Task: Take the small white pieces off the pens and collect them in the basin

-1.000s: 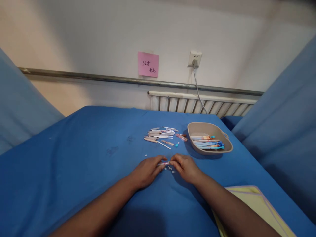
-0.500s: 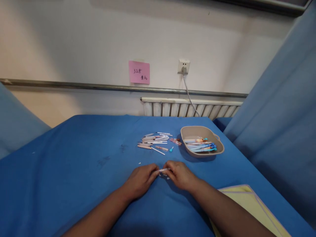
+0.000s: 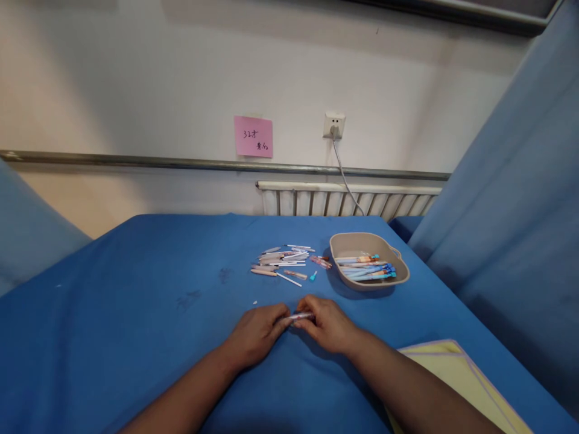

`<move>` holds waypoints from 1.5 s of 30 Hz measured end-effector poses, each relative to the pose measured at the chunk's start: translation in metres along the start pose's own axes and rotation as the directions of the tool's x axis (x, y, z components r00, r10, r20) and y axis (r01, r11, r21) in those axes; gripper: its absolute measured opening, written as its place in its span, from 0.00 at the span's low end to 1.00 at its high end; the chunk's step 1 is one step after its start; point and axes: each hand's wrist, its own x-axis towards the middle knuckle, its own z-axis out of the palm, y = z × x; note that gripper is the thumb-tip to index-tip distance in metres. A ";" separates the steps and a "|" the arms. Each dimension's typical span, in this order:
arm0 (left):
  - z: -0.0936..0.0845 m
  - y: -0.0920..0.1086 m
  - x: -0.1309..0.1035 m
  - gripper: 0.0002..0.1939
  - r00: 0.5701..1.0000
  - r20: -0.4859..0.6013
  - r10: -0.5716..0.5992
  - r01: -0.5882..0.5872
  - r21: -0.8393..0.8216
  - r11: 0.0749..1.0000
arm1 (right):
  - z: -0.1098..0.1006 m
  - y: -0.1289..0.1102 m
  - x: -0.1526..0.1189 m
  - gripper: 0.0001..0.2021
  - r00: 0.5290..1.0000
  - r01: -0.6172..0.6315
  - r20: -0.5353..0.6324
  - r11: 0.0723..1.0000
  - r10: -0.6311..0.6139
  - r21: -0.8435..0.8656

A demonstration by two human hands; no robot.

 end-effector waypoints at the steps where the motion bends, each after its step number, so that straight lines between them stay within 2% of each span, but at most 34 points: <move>1: 0.000 0.000 0.000 0.20 1.000 -0.001 0.001 -0.001 0.000 1.000 | 0.000 0.000 0.000 0.07 1.000 0.006 -0.004 1.000 -0.006 -0.006; 4: 0.001 -0.001 0.001 0.20 1.000 0.001 0.003 -0.003 0.002 1.000 | 0.000 0.000 0.000 0.04 0.999 0.031 0.011 0.999 -0.031 -0.014; 10: 0.000 0.002 0.000 0.19 1.000 -0.002 -0.010 0.010 -0.017 1.000 | 0.000 0.003 0.000 0.06 0.998 0.039 0.049 0.999 -0.037 -0.030; 20: 0.003 0.001 -0.001 0.21 1.000 0.005 0.005 -0.004 -0.053 0.999 | 0.001 0.003 0.000 0.10 0.998 0.045 0.047 0.998 -0.043 -0.040; 28: 0.005 -0.004 0.000 0.21 1.000 0.008 0.012 -0.012 -0.042 0.999 | 0.002 0.001 0.000 0.06 0.998 0.054 0.038 0.998 -0.053 -0.019; 35: 0.006 -0.005 0.001 0.21 1.000 0.006 0.008 -0.008 -0.030 1.000 | 0.003 0.004 0.001 0.08 0.993 0.107 0.048 0.994 -0.105 -0.029; 45: 0.007 -0.006 0.001 0.19 1.000 -0.002 0.018 -0.018 -0.067 0.998 | 0.005 0.006 0.001 0.09 0.994 0.089 0.067 0.996 -0.087 -0.023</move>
